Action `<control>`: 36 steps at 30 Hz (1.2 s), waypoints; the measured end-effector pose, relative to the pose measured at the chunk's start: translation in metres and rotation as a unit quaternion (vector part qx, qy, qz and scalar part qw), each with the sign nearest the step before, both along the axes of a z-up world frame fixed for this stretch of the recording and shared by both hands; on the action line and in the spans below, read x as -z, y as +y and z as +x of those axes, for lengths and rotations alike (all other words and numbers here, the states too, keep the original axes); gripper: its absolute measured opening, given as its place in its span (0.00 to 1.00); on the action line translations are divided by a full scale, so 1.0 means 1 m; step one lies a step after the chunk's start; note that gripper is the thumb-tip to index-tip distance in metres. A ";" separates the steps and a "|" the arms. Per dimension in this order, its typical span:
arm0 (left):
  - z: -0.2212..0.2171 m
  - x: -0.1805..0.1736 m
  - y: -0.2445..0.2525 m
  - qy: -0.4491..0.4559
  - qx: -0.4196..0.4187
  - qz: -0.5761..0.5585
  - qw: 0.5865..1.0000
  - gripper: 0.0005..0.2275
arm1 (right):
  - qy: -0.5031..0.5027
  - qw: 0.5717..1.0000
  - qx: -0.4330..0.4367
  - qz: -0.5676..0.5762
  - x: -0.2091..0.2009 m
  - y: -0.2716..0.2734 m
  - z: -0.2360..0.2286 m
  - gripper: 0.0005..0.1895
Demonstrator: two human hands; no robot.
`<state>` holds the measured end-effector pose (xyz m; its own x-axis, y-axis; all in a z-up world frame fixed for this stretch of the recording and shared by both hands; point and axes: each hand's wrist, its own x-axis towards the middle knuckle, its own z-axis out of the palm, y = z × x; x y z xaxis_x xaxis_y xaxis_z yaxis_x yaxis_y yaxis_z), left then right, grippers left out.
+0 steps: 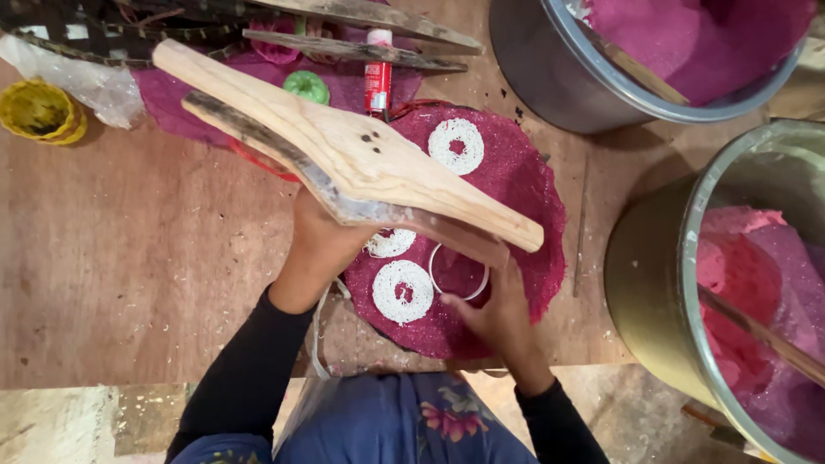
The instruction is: The person uses a wooden mold to press white ring-shaped dough onto pink circular sheets, handles several woven trays, and uses a spatula to spread paste in a large bowl.
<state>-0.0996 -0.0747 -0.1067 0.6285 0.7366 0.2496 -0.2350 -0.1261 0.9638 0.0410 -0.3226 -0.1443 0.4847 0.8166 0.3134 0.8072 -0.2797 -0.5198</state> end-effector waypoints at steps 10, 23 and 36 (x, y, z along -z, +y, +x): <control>-0.021 -0.010 -0.003 -0.007 0.011 0.028 1.000 0.20 | 0.282 0.930 0.214 0.096 0.085 -0.037 0.160 0.25; -0.063 -0.029 0.020 -0.028 -0.018 -0.017 0.999 0.26 | 0.616 0.672 0.307 0.274 0.010 -0.086 0.046 0.24; -0.040 -0.023 0.011 -0.039 0.080 0.018 0.996 0.24 | 0.345 0.885 0.309 -0.046 0.058 -0.160 -0.047 0.19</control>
